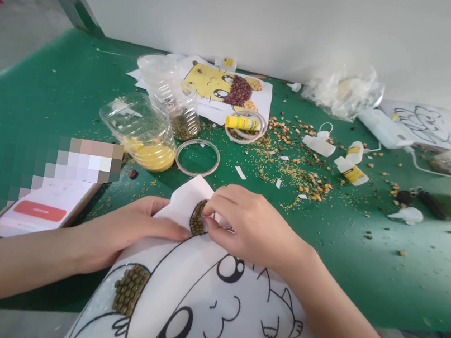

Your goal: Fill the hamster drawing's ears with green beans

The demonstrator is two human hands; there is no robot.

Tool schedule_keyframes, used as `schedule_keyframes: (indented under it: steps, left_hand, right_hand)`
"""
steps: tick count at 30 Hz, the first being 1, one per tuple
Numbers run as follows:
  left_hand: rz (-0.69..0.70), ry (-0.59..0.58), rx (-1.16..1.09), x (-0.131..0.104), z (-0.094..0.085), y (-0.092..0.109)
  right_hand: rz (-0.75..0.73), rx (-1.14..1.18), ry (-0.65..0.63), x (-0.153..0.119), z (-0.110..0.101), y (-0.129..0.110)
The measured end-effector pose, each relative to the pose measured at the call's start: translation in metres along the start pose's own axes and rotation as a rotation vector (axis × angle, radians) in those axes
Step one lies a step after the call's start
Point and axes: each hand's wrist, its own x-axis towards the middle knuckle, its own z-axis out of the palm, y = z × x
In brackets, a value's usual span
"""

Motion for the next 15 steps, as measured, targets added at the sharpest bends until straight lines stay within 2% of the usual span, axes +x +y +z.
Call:
schedule_keyframes:
  steps: [6, 15]
  left_hand:
    - [-0.002, -0.008, -0.015, 0.0003, -0.0001, -0.0007]
    - [0.002, -0.014, 0.0, 0.001, -0.0009, 0.0]
  right_hand:
    - [-0.02, -0.064, 0.023, 0.0008, 0.0022, -0.0014]
    - [0.004, -0.039, 0.024, 0.0007, 0.0016, -0.0012]
